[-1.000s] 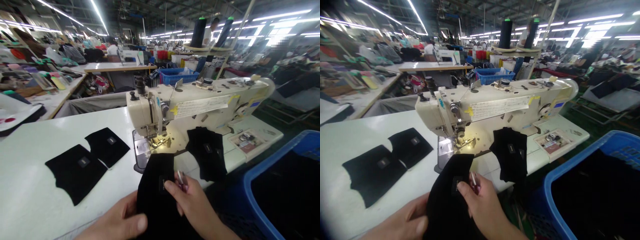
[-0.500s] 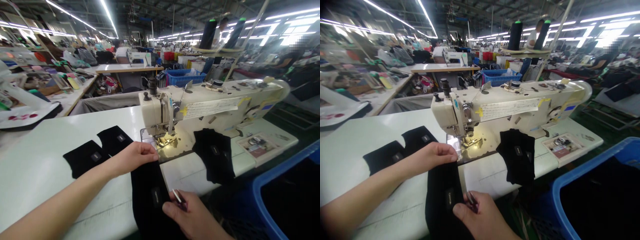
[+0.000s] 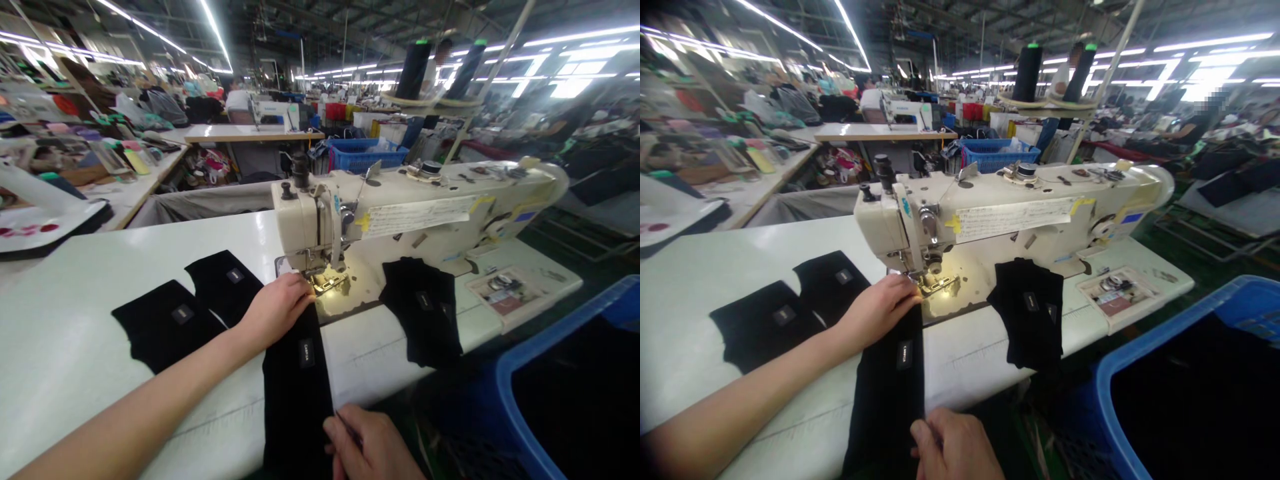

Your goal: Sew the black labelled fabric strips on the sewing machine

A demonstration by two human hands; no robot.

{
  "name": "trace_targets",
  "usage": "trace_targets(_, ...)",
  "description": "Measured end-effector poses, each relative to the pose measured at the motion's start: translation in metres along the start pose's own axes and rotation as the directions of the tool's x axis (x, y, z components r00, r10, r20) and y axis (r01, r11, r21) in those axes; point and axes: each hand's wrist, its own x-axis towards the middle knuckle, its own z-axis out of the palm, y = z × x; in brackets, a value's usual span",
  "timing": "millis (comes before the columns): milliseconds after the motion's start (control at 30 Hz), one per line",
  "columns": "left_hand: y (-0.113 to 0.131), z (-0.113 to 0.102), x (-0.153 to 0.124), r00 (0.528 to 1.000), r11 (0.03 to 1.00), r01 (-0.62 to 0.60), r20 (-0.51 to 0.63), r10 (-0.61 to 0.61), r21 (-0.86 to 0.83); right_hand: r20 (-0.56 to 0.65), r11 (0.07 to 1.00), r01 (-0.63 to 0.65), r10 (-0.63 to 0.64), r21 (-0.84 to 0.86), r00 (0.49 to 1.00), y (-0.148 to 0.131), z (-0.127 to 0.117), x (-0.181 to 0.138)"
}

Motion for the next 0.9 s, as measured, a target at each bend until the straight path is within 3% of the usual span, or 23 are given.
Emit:
trace_targets(100, 0.000, 0.004, -0.005, 0.996, 0.998, -0.052, -0.070, 0.055, 0.045, -0.171, 0.932, 0.170, -0.233, -0.320, 0.957, 0.011, 0.001, -0.003)
trace_targets(133, 0.000, 0.004, -0.006, 0.994, 0.997, -0.055, -0.092, 0.060, 0.056, -0.229, 0.876, 0.217, -0.338, -0.430, 0.913, 0.013, 0.000, -0.003)
trace_targets(200, 0.000, 0.004, -0.006, 0.991, 0.995, -0.049, -0.118, 0.059, 0.089, -0.281, 0.740, 0.322, -0.563, -0.590, 0.777, 0.014, -0.006, -0.003)
trace_targets(300, -0.001, 0.003, -0.004, 0.993, 0.989, -0.039, -0.109, 0.055, 0.142, -0.168, 0.489, 0.484, -0.808, -0.726, 0.565, 0.007, -0.020, 0.000)
trace_targets(367, 0.000, 0.001, -0.001, 0.994, 0.984, -0.042, -0.094, 0.059, 0.174, -0.048, 0.350, 0.544, -0.869, -0.763, 0.493, 0.003, -0.030, 0.002)
trace_targets(467, 0.005, -0.004, -0.003, 0.991, 0.970, -0.095, -0.076, 0.114, 0.225, 0.025, 0.300, 0.585, -0.876, -0.754, 0.482, 0.003, -0.038, 0.005)
trace_targets(633, 0.019, -0.007, -0.022, 0.976, 0.955, -0.203, -0.039, 0.216, 0.214, -0.045, 0.380, 0.575, -0.859, -0.724, 0.510, 0.008, -0.039, 0.010)
trace_targets(800, 0.010, -0.004, -0.032, 0.964, 0.955, -0.254, -0.042, 0.263, 0.151, -0.091, 0.416, 0.558, -0.851, -0.718, 0.518, 0.000, -0.046, 0.015)
trace_targets(900, 0.004, -0.005, -0.029, 0.966, 0.962, -0.245, -0.052, 0.252, 0.119, -0.052, 0.384, 0.567, -0.856, -0.728, 0.514, -0.001, -0.049, 0.015)
